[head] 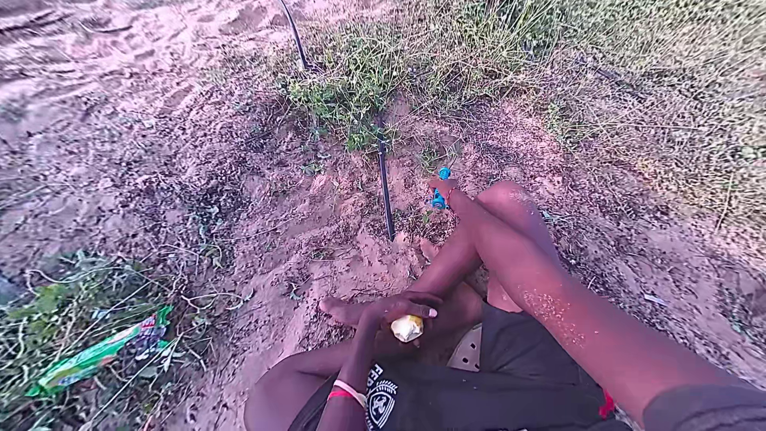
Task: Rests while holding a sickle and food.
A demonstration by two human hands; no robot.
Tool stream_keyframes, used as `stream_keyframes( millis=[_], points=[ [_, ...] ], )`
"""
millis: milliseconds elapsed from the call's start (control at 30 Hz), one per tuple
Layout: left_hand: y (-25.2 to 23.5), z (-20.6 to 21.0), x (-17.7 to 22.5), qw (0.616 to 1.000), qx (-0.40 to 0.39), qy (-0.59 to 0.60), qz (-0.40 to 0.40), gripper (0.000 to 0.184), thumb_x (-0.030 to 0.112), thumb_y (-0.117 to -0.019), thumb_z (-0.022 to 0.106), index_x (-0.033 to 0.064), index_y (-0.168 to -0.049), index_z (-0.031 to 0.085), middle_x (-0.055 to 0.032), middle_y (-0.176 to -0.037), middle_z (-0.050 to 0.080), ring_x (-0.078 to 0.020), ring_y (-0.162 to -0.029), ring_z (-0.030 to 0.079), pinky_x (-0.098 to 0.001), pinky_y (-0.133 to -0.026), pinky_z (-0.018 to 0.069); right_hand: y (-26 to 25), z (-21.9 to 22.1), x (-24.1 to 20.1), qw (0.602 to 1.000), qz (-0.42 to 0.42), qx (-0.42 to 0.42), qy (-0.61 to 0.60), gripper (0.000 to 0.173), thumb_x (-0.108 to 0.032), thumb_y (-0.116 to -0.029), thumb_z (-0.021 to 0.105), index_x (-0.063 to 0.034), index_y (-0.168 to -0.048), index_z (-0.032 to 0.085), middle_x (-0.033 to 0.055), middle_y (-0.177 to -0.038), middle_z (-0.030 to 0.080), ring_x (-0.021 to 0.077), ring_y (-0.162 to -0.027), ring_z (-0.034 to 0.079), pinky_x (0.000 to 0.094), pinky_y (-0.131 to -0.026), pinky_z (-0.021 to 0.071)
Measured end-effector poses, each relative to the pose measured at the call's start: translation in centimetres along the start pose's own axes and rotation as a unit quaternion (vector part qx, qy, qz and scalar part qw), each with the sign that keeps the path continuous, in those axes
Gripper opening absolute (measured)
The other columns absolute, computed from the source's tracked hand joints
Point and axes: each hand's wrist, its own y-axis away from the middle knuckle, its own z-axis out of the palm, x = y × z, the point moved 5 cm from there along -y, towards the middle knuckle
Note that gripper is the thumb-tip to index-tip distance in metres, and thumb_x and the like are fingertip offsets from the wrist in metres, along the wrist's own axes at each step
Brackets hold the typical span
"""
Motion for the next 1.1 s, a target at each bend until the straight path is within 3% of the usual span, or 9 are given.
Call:
stream_keyframes(
  millis=[100,200,267,433,500,567,667,1000,1100],
  points=[
    [-0.1,-0.5,0.4,1.0,-0.002,-0.002,0.01,0.045,0.028,-0.0999,0.052,0.0106,-0.142,0.052,-0.005,-0.091,0.071,-0.0148,-0.068,0.069,-0.0323,-0.061,0.061,1.0,0.0,0.3,0.999,-0.001,-0.003,0.044,0.06,-0.026,-0.0943,0.073,0.0077,-0.138,0.05,0.0281,-0.128,0.06,0.0362,-0.112,0.063,0.053,-0.095,0.0519],
    [0.1,-0.3,-0.1,1.0,0.003,0.012,0.015,0.044,0.031,-0.1008,0.05,0.0119,-0.139,0.056,-0.0046,-0.09,0.074,-0.0141,-0.066,0.07,-0.0294,-0.058,0.06,4.8,1.1,2.3,0.998,-0.006,-0.023,0.065,0.057,-0.021,-0.0926,0.075,0.0089,-0.135,0.052,0.0286,-0.125,0.061,0.0366,-0.11,0.065,0.0525,-0.094,0.0526],
    [0.4,0.1,0.5,1.0,0.023,0.001,0.003,0.042,0.03,-0.1014,0.047,0.0132,-0.139,0.057,-0.0038,-0.09,0.074,-0.0131,-0.064,0.069,-0.0281,-0.055,0.0585,6.4,1.9,3.0,0.997,-0.028,-0.028,0.065,0.052,-0.02,-0.0918,0.075,0.0078,-0.13,0.054,0.0265,-0.115,0.064,0.0342,-0.099,0.068,0.0508,-0.086,0.0557],
    [1.2,0.6,-0.3,0.998,0.051,0.006,0.023,0.046,0.027,-0.1003,0.051,0.0101,-0.143,0.05,-0.0034,-0.093,0.071,-0.0143,-0.069,0.07,-0.032,-0.062,0.0614,8.1,2.6,3.6,0.99,-0.07,-0.033,0.114,0.053,-0.022,-0.0894,0.077,0.0088,-0.127,0.056,0.0302,-0.119,0.064,0.0418,-0.11,0.065,0.0584,-0.093,0.0517],
    [1.8,0.6,0.0,0.996,0.089,0.0,0.033,0.048,0.025,-0.1001,0.053,0.008,-0.144,0.047,-0.0038,-0.094,0.07,-0.0142,-0.071,0.069,-0.0322,-0.063,0.0608,7.8,2.9,4.3,0.996,-0.071,-0.034,0.047,0.056,-0.024,-0.0915,0.077,0.0088,-0.13,0.054,0.0317,-0.117,0.063,0.0427,-0.103,0.065,0.0585,-0.087,0.0529],
    [2.4,0.6,0.1,0.99,0.132,-0.018,0.041,0.047,0.026,-0.0981,0.056,0.0077,-0.14,0.051,-0.0023,-0.093,0.07,-0.011,-0.073,0.068,-0.0296,-0.067,0.0599,8.5,3.7,4.9,0.994,-0.044,-0.05,-0.084,0.045,-0.021,-0.0945,0.072,0.0043,-0.128,0.054,0.0222,-0.103,0.063,0.03,-0.083,0.064,0.0464,-0.075,0.0552],
    [2.4,0.9,0.5,0.985,0.161,-0.047,0.048,0.042,0.029,-0.0979,0.056,0.0077,-0.134,0.055,0.0002,-0.096,0.069,-0.0066,-0.082,0.065,-0.0267,-0.078,0.0547,11.7,4.2,6.0,0.944,0.018,-0.068,-0.322,0.022,-0.015,-0.0971,0.063,-0.0012,-0.112,0.055,0.0085,-0.08,0.056,0.0166,-0.061,0.056,0.0325,-0.058,0.0519],
    [2.3,0.4,0.2,0.988,0.153,-0.01,0.025,0.039,0.029,-0.0999,0.052,0.0107,-0.134,0.055,-0.0005,-0.093,0.069,-0.0111,-0.073,0.067,-0.031,-0.065,0.0592,15.0,5.5,5.2,0.851,0.052,-0.112,-0.51,0.004,-0.006,-0.0959,0.048,-0.0102,-0.096,0.047,0.003,-0.07,0.049,0.0121,-0.053,0.05,0.0261,-0.052,0.0486],
    [2.1,0.3,-0.2,0.989,0.146,-0.002,0.032,0.037,0.03,-0.1004,0.052,0.0111,-0.132,0.057,-0.0009,-0.094,0.069,-0.0114,-0.074,0.067,-0.0307,-0.065,0.059,16.3,6.1,5.2,0.854,0.048,-0.126,-0.503,0.007,-0.006,-0.0962,0.048,-0.0095,-0.091,0.048,0.0035,-0.068,0.049,0.0124,-0.053,0.051,0.0263,-0.052,0.0481]
  ],
)
